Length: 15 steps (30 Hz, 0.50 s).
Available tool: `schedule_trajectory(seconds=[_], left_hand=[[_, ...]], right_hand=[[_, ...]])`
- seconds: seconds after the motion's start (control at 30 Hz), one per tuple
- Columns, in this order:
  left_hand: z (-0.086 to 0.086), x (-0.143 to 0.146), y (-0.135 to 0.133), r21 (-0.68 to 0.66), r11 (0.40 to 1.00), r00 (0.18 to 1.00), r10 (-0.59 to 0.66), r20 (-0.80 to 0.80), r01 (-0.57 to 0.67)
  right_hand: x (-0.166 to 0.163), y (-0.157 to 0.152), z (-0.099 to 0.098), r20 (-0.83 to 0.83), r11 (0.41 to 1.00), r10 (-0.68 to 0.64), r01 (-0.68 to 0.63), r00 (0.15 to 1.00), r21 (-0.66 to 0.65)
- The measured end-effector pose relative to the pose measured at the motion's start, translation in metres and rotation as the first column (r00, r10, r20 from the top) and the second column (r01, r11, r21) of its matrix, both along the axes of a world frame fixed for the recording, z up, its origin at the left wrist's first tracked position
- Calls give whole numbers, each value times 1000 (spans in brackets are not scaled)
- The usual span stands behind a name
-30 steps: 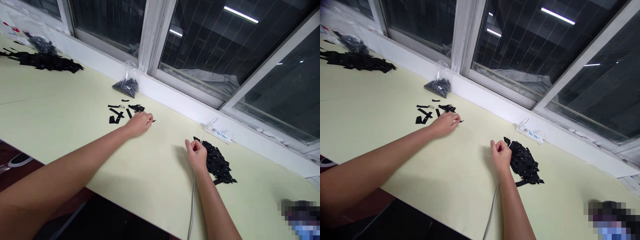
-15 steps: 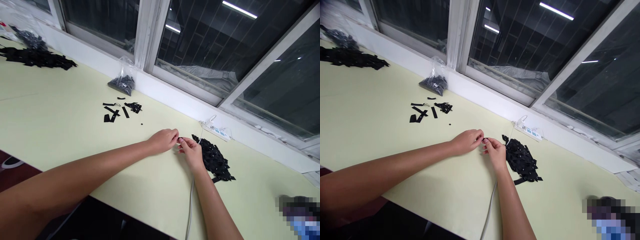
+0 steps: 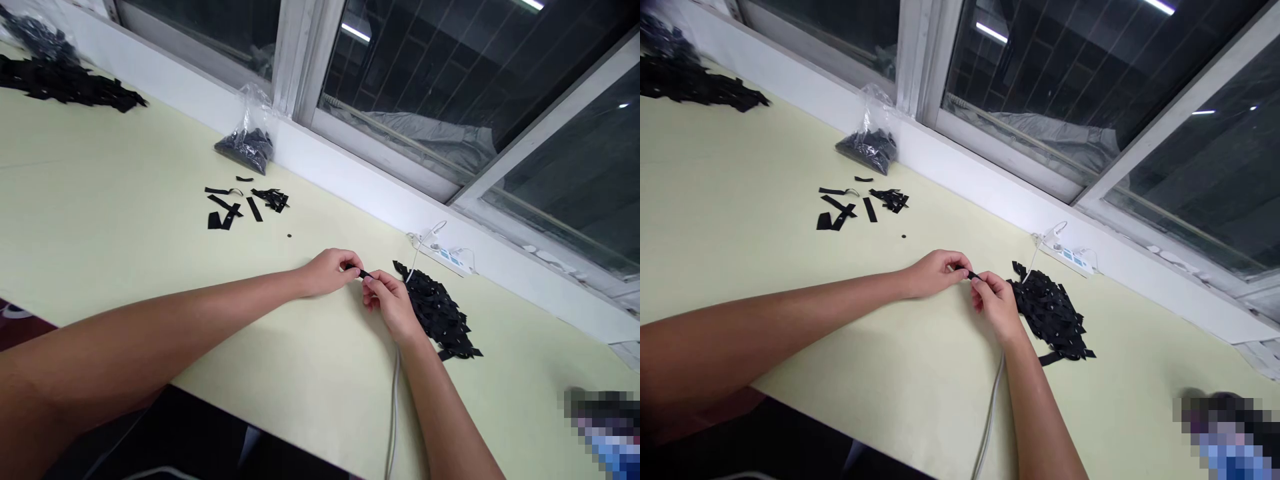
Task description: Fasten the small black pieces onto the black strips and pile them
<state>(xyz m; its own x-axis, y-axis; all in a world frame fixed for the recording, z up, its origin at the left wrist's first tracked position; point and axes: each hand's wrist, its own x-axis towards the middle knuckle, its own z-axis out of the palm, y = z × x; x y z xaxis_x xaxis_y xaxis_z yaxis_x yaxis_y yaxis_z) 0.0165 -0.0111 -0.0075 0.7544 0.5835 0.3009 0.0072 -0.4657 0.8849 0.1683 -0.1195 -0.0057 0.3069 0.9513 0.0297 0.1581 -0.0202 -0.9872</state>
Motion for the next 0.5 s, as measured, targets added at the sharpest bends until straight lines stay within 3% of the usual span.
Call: schedule_trajectory(seconds=[0.27,0.5], left_hand=[[0,1,-2,23,999,999,43,-11,-43],[0,3,1,-67,998,999,-15,44,18]], right_hand=[[3,5,-4,109,994,-105,105,988,8],[2,5,-4,311,976,-182,131,933,176]])
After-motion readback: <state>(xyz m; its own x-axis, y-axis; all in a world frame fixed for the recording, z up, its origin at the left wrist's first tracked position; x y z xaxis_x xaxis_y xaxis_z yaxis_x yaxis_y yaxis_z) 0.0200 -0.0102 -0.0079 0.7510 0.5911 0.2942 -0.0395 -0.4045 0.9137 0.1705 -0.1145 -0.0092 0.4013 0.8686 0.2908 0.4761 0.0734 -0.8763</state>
